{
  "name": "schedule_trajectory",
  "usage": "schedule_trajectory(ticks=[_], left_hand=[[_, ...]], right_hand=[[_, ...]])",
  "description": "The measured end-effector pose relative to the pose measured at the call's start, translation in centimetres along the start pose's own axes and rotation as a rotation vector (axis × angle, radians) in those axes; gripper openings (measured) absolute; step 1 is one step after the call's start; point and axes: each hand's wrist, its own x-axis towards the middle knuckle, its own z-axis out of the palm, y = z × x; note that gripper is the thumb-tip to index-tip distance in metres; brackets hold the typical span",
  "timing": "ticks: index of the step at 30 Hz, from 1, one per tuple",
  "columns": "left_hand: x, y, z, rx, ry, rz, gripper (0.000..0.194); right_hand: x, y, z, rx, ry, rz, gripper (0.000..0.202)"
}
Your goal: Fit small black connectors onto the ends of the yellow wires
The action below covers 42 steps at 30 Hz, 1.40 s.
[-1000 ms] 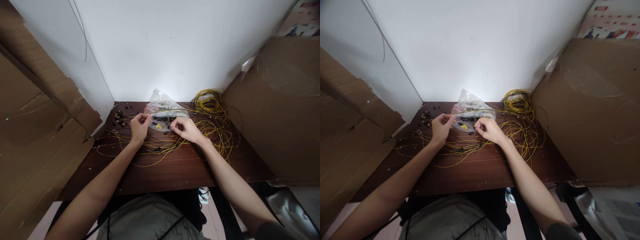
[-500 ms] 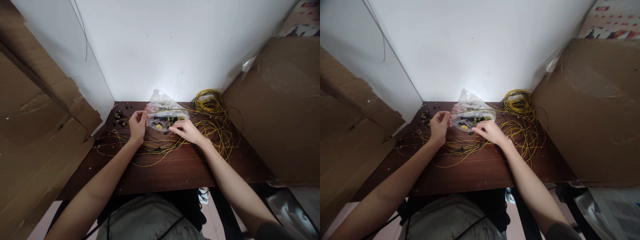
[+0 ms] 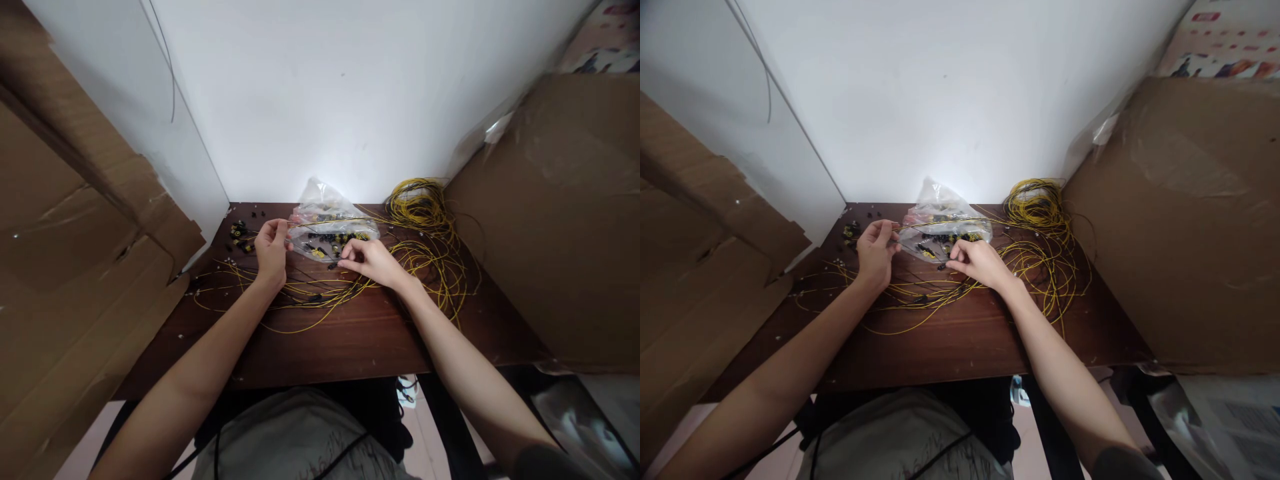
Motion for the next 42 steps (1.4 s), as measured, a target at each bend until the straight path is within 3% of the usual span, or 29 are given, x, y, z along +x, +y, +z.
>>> schedule_trajectory(ticks=[6,42], left_hand=[[-0.2,0.4,0.1,-0.041,-0.052,-0.041,0.014],[-0.3,-0.8,-0.3,0.348,-0.018,0.199,0.011]], right_hand=[[0.0,0.3,0.0,-0.024,0.008,-0.029,0.011],[-0.1,0.1,-0.3,-0.046,0.095,-0.015,0.015]])
